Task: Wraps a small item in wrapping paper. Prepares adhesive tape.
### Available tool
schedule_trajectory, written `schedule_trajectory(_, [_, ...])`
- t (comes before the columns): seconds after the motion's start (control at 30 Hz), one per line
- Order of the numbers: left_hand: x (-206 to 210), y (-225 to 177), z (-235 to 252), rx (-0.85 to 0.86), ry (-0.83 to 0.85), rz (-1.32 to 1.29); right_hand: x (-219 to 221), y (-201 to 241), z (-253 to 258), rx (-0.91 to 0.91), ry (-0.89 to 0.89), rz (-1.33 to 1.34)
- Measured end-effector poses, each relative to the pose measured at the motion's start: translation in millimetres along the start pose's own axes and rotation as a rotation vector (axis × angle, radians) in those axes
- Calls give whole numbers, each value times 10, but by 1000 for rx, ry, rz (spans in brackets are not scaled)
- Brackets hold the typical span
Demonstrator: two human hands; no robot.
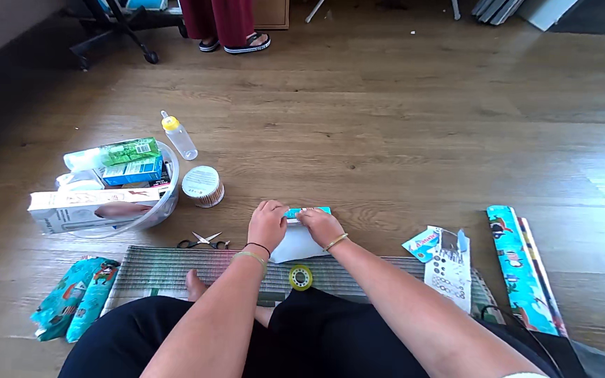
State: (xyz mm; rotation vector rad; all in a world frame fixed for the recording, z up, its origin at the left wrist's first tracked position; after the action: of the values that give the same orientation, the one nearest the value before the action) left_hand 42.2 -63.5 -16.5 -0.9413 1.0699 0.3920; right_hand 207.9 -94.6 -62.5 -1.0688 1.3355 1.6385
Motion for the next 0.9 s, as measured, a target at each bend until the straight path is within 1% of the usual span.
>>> schedule_trajectory(0.1, [169,1,44,79,178,40,-1,4,-7,13,17,3])
schedule_trajectory(0.17, [288,7,58,89,228,89,-10,12,3,38,25,-18])
schedule_trajectory(0.27, [330,53,0,9,240,107,7,26,-39,26,-70,-58])
schedule_trajectory(0.43, [218,129,-49,-117,257,92,-7,41,-33,44,-70,-83])
schedule_trajectory(0.6, [51,14,11,-240,321,231,-22,35,-42,52,-71,-81])
schedule_trajectory(0.63, [11,-16,17,-224,296,230,-22,38,-44,49,-69,-70])
schedule_trajectory(0.7, [0,-58,38,-78,215,172,-40,46,-35,52,-47,-45])
schedule_trajectory(0.73, [31,-75,65,14,212,139,-49,47,-30,54,-47,-40])
schedule_trajectory(0.77, [76,-85,93,83,244,119,-54,46,-33,51,-62,-32])
schedule_trajectory(0.8, [129,-77,115,110,288,114,-55,48,-38,49,-69,-29])
schedule_trajectory(0.9, [202,-8,182,82,378,108,-62,37,-22,68,-44,-40])
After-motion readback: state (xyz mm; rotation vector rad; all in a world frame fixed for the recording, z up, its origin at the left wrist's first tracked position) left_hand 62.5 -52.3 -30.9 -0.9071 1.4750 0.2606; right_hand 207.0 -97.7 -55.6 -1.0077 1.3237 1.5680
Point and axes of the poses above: each hand's wrist, its own z-axis towards the middle knuckle, its own x-axis out of the palm, y = z × x, the point moved 3 cm from there along z, towards the middle knuckle, and after that the axes turned 8 degrees about x, right-handed, at the moved point
